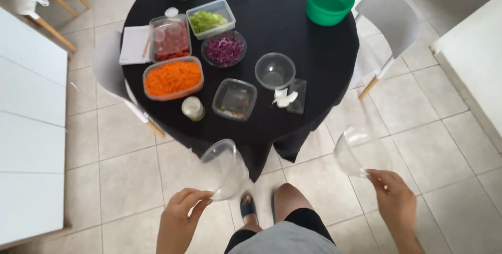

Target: The person stirs diced chicken in a frying pan on the stove using a spatula. They then move to the sink area to wipe the inside of a clear plastic container with a paper towel and wash it under running water.

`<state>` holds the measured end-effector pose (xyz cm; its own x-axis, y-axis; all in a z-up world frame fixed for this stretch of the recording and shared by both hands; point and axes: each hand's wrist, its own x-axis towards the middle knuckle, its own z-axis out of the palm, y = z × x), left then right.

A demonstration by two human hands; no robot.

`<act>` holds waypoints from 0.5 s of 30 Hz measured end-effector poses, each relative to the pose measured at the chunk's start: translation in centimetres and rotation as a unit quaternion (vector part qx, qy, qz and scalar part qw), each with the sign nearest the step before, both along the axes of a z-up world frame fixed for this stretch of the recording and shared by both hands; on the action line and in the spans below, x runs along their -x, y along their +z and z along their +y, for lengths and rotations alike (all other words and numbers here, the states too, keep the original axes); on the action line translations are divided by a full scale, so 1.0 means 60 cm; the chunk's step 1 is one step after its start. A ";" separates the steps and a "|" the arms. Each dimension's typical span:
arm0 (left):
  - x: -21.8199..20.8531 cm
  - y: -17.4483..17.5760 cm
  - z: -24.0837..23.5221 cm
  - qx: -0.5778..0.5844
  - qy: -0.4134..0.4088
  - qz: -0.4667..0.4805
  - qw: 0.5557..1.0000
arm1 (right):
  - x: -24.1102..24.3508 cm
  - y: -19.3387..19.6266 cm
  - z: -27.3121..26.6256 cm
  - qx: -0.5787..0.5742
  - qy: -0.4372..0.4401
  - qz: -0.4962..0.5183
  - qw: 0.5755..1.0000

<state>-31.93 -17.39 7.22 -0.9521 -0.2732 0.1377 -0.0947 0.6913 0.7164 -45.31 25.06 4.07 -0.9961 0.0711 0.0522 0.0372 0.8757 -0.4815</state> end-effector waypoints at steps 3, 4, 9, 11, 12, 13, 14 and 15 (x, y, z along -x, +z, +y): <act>0.134 0.035 -0.016 0.092 0.001 0.108 0.990 | 0.129 0.038 -0.036 0.015 0.007 0.095 0.995; 0.172 0.037 -0.018 0.164 0.002 0.168 0.972 | 0.171 0.039 -0.041 0.016 0.017 0.124 0.992; 0.341 0.021 -0.016 0.148 0.044 0.188 0.970 | 0.531 -0.006 -0.149 0.084 0.165 0.181 0.966; 0.406 0.011 -0.008 0.149 0.081 0.164 0.972 | 0.694 -0.054 -0.219 0.109 0.245 0.203 0.942; 0.436 0.008 -0.004 0.148 0.111 0.140 0.973 | 0.766 -0.081 -0.263 0.103 0.268 0.218 0.933; 0.464 0.005 0.001 0.146 0.140 0.117 0.972 | 0.832 -0.109 -0.307 0.097 0.292 0.233 0.922; 0.498 0.006 0.001 0.148 0.149 0.106 0.972 | 0.896 -0.143 -0.345 0.102 0.301 0.223 0.922; 0.529 0.007 0.002 0.168 0.152 0.107 0.968 | 0.955 -0.178 -0.384 0.094 0.328 0.223 0.913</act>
<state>-63.69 -17.27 7.63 -0.7747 -0.4413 0.4529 -0.2034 0.8520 0.4824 -102.62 2.01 -6.63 -0.7106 -0.4835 0.5111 -0.7018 0.5392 -0.4656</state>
